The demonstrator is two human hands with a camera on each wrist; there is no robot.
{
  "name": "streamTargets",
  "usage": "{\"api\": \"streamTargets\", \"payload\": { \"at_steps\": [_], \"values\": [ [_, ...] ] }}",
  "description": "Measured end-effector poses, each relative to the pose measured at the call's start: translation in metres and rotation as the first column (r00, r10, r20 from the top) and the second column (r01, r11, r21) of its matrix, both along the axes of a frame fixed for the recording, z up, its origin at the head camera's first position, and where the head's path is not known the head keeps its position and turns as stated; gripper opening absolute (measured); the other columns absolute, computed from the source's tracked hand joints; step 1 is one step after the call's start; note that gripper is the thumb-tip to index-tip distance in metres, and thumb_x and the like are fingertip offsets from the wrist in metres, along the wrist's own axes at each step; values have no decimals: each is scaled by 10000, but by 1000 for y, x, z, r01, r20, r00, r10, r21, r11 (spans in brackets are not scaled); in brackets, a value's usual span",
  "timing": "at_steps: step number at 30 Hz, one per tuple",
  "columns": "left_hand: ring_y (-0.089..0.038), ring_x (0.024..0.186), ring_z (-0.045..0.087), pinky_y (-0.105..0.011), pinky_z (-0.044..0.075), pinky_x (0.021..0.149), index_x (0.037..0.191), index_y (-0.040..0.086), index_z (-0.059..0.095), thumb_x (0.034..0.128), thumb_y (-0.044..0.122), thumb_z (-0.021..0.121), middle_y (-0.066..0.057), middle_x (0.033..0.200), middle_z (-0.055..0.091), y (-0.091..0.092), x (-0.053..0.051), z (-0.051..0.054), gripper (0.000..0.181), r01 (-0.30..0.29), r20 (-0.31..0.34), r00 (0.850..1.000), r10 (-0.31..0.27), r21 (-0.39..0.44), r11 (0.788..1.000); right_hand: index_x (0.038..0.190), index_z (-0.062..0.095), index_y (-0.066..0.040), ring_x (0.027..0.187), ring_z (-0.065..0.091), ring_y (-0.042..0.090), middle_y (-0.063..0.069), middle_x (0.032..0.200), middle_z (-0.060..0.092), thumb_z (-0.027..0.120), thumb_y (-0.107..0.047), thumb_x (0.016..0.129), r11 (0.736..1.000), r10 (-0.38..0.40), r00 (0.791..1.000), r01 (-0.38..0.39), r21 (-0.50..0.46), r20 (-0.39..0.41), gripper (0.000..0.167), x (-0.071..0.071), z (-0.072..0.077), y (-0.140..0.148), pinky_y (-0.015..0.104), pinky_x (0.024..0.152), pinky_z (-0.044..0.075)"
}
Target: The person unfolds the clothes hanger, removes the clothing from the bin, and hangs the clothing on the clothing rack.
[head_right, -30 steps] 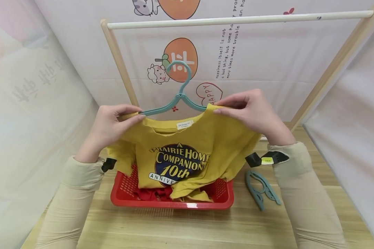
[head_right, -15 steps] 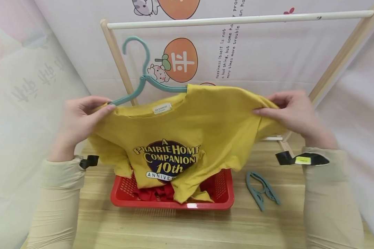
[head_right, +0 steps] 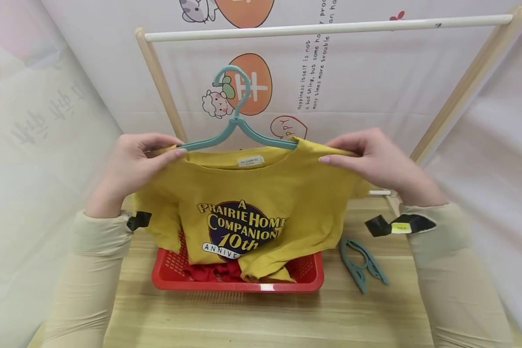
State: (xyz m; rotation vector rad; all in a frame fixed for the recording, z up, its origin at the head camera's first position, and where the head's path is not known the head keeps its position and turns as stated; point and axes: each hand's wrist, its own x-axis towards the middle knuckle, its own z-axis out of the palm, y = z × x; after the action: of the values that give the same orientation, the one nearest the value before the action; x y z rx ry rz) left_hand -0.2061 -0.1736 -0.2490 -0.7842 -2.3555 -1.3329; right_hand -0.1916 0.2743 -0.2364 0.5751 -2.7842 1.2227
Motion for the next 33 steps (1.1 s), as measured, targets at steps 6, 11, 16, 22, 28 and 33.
{"api": "streamTargets", "payload": {
  "at_steps": [6, 11, 16, 22, 28, 33],
  "values": [
    [-98, 910, 728, -247, 580, 819, 1113, 72, 778, 864, 118, 839, -2, 1002, 768, 9, -10, -9, 260, -8, -66, 998, 8, -5, 1000, 1027, 803, -92, 625, 651, 151, 14, 825, 756, 794, -199, 920, 999, -38, 990, 36, -13, -133, 152, 0, -8, -6, 185, 557, 499],
    [-175, 1053, 686, -324, 507, 968, 1174, 71, 759, 805, 123, 891, -16, 1121, 751, 12, -20, -17, 395, -135, -327, 938, 120, -23, 991, 1026, 801, -61, 561, 632, 141, -11, 798, 748, 818, -195, 896, 992, -120, 979, 111, -59, -163, 187, 4, -5, 4, 185, 502, 477],
    [-262, 1018, 699, -375, 522, 953, 1118, 37, 773, 856, 128, 847, -83, 1101, 753, 31, -32, -21, 287, -252, -519, 837, 172, -86, 964, 1049, 802, -58, 546, 630, 143, 20, 798, 752, 819, -157, 891, 982, -148, 983, 132, -138, -109, 188, 9, -1, 12, 200, 478, 481],
    [-270, 958, 706, -356, 544, 917, 1107, 35, 774, 924, 153, 781, -99, 1062, 758, 64, -52, -17, 218, -283, -558, 808, 188, -88, 955, 1052, 806, -68, 558, 636, 102, -30, 808, 759, 826, -161, 884, 966, -212, 972, 191, -175, -106, 193, 12, 7, 23, 184, 491, 491],
    [-256, 1000, 693, -295, 513, 945, 1131, 31, 766, 968, 180, 734, -88, 1087, 753, 96, -77, 1, 222, -255, -539, 828, 157, -112, 960, 1041, 804, -117, 551, 655, 99, -35, 773, 751, 812, -172, 899, 943, -279, 958, 259, -211, -73, 152, 14, 22, 44, 189, 477, 511],
    [-217, 1036, 680, -224, 468, 958, 1156, 62, 760, 989, 223, 709, -52, 1113, 748, 124, -96, 21, 238, -255, -499, 854, 146, -158, 954, 956, 815, -210, 468, 621, 65, -83, 696, 729, 817, -141, 888, 907, -356, 931, 325, -267, -75, 97, 7, 38, 67, 177, 417, 476]
  ]
}}
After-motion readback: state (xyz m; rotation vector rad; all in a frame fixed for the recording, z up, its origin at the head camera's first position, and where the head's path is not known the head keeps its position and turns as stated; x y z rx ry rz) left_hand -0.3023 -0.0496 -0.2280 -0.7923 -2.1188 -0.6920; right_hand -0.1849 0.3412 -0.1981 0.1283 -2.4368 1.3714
